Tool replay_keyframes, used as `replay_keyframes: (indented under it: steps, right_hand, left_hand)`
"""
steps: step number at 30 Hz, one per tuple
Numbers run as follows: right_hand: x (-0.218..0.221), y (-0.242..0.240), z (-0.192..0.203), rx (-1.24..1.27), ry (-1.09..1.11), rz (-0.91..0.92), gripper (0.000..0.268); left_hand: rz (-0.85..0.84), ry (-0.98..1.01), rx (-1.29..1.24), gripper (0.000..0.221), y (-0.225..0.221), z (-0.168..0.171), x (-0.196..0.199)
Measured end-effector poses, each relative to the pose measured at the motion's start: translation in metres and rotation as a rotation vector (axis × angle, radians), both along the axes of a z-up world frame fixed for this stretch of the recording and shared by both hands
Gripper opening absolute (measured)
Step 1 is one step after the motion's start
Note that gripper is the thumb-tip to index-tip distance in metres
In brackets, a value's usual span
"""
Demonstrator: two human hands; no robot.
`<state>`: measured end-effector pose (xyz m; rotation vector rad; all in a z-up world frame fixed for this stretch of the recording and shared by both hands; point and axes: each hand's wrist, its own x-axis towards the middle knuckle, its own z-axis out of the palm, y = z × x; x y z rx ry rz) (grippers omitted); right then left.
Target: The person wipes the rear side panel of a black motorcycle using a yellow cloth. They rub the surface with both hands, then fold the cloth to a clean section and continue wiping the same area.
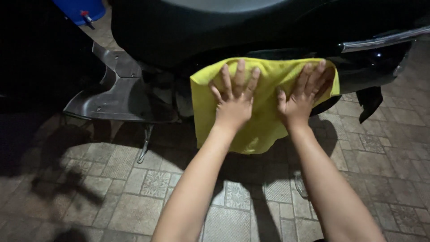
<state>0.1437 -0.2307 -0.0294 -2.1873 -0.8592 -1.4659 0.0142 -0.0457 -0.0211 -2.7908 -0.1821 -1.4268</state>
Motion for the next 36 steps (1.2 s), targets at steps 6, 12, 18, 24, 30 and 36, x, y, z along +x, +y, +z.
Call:
replay_keyframes:
  steps: [6, 12, 18, 24, 30, 36]
  right_hand:
    - [0.001, 0.011, -0.035, 0.021, 0.023, -0.069, 0.104]
    - [-0.015, 0.034, -0.044, -0.033, 0.115, -0.052, 0.108]
    - [-0.033, 0.053, -0.030, -0.066, 0.079, -0.056, 0.101]
    - [-0.043, 0.065, -0.002, -0.066, 0.054, 0.020, 0.090]
    - [-0.058, 0.060, 0.032, -0.050, 0.037, 0.046, 0.082]
    - [-0.058, 0.044, 0.051, -0.069, 0.106, 0.073, 0.074]
  left_hand:
    - [-0.026, 0.116, 0.031, 0.070, 0.009, -0.046, 0.011]
    - [0.131, -0.219, 0.113, 0.079, 0.039, -0.079, 0.022]
    - [0.148, -0.242, 0.042, 0.094, 0.066, -0.089, 0.022]
    - [0.044, -0.295, -0.068, 0.092, 0.067, -0.052, 0.006]
    - [-0.020, -0.265, -0.171, 0.083, 0.062, -0.018, -0.003]
    - [-0.011, -0.223, -0.164, 0.075, 0.051, 0.006, -0.006]
